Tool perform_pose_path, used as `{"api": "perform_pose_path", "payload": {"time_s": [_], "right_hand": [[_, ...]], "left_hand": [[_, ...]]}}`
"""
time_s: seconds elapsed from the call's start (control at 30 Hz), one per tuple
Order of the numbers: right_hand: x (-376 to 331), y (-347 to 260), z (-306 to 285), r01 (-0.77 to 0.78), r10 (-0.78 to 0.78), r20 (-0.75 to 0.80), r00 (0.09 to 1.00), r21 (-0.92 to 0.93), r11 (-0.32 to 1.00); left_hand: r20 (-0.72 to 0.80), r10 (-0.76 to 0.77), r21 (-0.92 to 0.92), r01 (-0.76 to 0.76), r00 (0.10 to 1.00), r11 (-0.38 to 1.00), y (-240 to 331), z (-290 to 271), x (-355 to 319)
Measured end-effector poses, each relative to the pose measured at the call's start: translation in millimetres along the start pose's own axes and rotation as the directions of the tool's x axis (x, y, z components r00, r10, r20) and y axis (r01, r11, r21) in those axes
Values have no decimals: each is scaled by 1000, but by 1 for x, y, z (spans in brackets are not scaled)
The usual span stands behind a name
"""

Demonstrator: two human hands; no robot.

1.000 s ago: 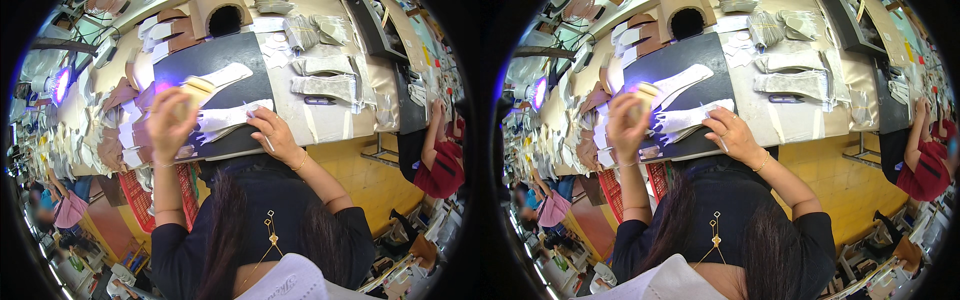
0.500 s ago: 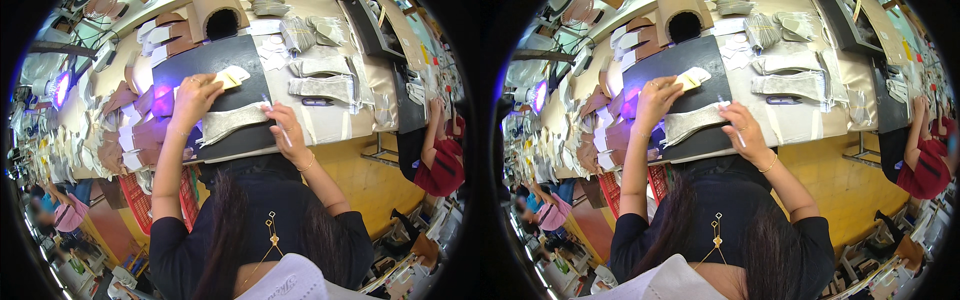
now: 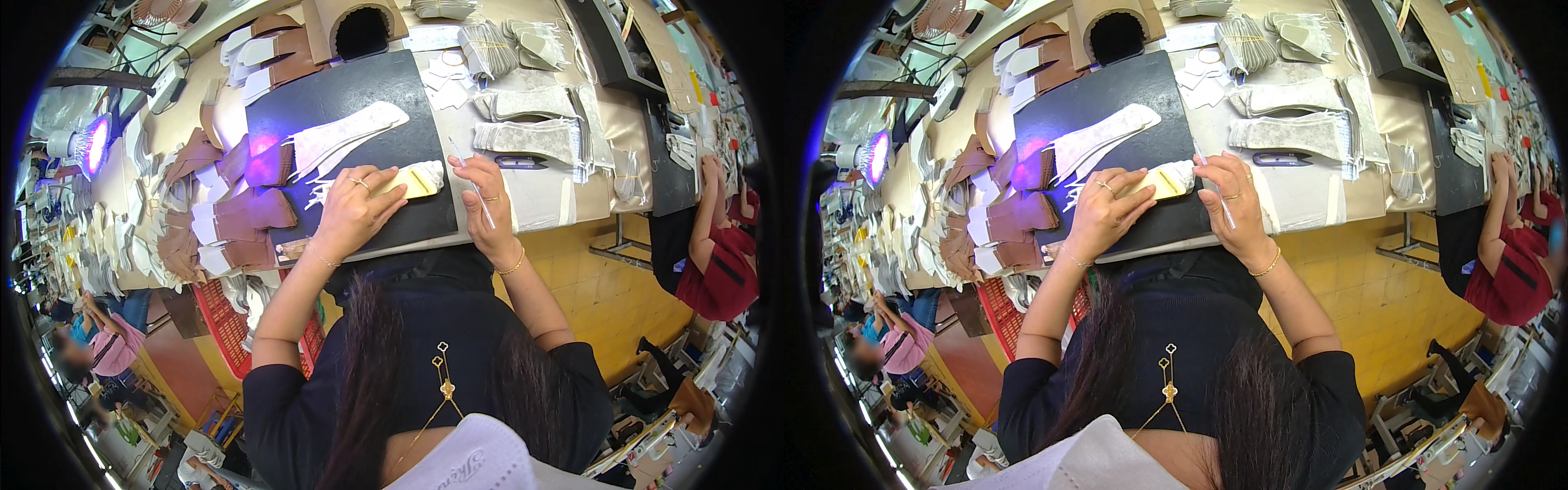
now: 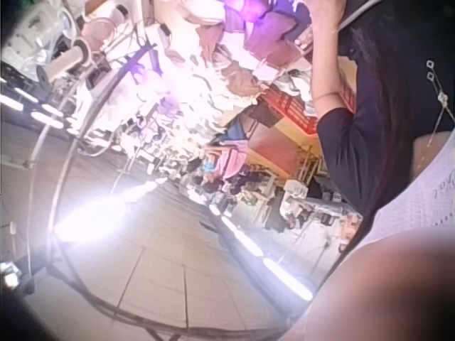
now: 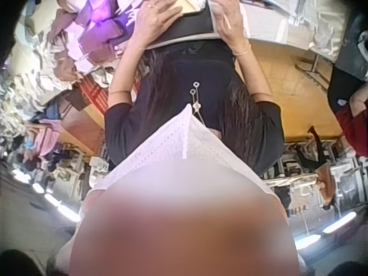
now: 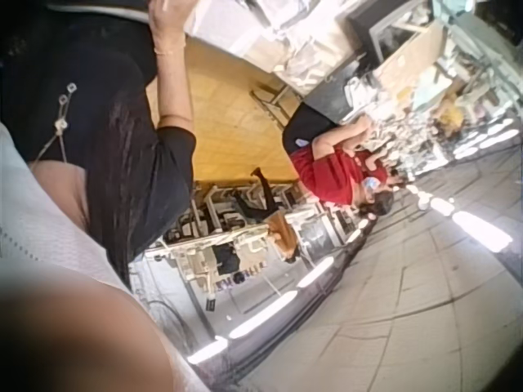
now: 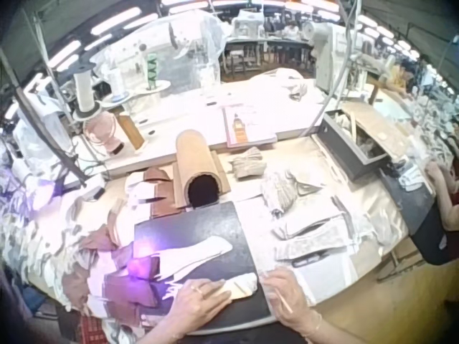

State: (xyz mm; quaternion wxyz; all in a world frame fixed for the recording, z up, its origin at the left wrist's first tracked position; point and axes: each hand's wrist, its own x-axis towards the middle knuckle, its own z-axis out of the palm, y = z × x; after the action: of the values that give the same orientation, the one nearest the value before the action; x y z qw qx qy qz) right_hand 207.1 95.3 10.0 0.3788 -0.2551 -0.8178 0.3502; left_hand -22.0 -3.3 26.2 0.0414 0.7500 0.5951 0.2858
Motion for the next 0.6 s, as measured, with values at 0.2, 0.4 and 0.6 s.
{"api": "perform_pose_path", "payload": {"time_s": [0.2,0.4,0.6], "right_hand": [[4,-7,1,10,-10,-1,1000,-13,1000],[12,-16,7,72,-63,114,991,-77,994],[18,-19,9,123,-93,161,983,-191,974]], "left_hand": [[-9,-1,33,2,1000,999,3,2,0],[-13,1,69,0,1000,998,8,3,0],[-17,2,81,-1,1000,997,8,5,-1]]}}
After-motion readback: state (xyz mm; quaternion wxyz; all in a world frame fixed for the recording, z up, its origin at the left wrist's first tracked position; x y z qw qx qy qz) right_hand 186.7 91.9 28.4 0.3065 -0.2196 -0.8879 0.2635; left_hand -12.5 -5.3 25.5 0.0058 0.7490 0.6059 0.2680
